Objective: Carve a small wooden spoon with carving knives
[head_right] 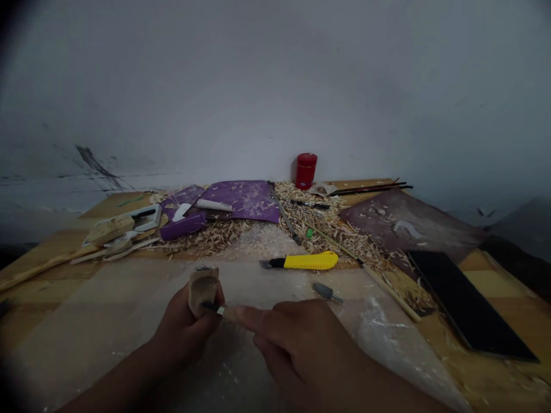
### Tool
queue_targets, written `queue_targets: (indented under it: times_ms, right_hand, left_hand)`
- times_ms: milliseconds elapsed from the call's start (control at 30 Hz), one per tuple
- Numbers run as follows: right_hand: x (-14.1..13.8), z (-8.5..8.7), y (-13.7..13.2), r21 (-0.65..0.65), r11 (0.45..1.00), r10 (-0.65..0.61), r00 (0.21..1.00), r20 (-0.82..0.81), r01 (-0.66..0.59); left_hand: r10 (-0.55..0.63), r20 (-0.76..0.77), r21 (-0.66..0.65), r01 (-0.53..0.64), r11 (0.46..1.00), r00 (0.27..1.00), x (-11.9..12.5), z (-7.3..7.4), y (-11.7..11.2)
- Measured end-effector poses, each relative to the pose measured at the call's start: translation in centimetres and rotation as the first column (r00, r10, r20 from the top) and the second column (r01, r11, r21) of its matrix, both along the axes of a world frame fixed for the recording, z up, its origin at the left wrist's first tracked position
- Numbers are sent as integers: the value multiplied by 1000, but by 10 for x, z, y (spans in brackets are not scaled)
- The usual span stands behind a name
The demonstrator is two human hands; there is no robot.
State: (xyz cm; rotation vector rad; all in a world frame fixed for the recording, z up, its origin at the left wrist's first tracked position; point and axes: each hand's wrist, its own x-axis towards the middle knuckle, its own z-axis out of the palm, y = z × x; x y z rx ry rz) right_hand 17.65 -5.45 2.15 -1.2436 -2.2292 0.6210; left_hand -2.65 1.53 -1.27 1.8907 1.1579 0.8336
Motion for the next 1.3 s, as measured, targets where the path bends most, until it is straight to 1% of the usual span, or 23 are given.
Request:
queue_targets:
  times_ms: [67, 133, 267, 367, 433, 567, 700, 767, 867, 967, 1067, 1133, 1200, 1233, 1300]
  right_hand:
    - [-1, -1, 0, 26, 1000, -8, 1000, -3, 9]
    - [-2, -2, 0, 54, 998, -22, 1000, -11, 22]
    - [-3, -4, -1, 117, 992, -34, 999, -7, 35]
    - [-5, -7, -2, 143, 989, -41, 998, 40, 35]
    - [-6, -8, -2, 148, 989, -37, 996, 76, 25]
    - [-7, -10, 1, 129, 992, -26, 994, 103, 13]
    - [-10, -15, 3, 99, 994, -44, 997, 59, 38]
    - [-14, -19, 3, 142, 988, -64, 997, 42, 57]
    - [-20, -26, 2, 221, 973, -69, 997, 22, 63]
    - [-27, -31, 0, 294, 953, -84, 996, 10, 77]
    - [-32, -37, 0, 383, 918, -102, 995, -11, 98]
    - [-35, -41, 0, 408, 906, -111, 993, -36, 116]
    - [-38, -44, 1, 406, 904, -123, 991, -61, 137]
    - [-39, -44, 1, 381, 913, -124, 989, -84, 147]
    - [-41, -42, 2, 268, 951, -111, 979, -170, 155]
  left_hand:
    - [10, 8, 10, -11, 1000, 1000, 0, -2, 0]
    - [11, 21, -11, -11, 1000, 1000, 0, -1, -1]
    - [17, 5, -23, -17, 1000, 1000, -1, 5, -2]
    - [24, -8, 5, -24, 1000, 1000, 1, 8, -3]
    - [34, -7, 14, -34, 999, 999, 3, 8, -3]
    - [132, -11, -13, -132, 991, 991, 12, 4, -6]
    - [239, -19, -79, -240, 968, 971, 19, 0, -8]
    - [282, -3, -130, -280, 951, 959, 20, -1, -8]
    - [315, 14, -192, -307, 932, 949, 21, -1, -8]
    - [332, -2, -175, -327, 929, 943, 22, -1, -8]
    - [335, -10, -137, -333, 933, 942, 22, 0, -9]
    - [331, -3, -131, -329, 935, 943, 22, 1, -9]
    - [334, 2, -134, -330, 934, 943, 21, 1, -10]
    - [332, 5, -138, -328, 934, 943, 21, 2, -10]
    - [326, 35, -148, -317, 937, 945, 22, 2, -12]
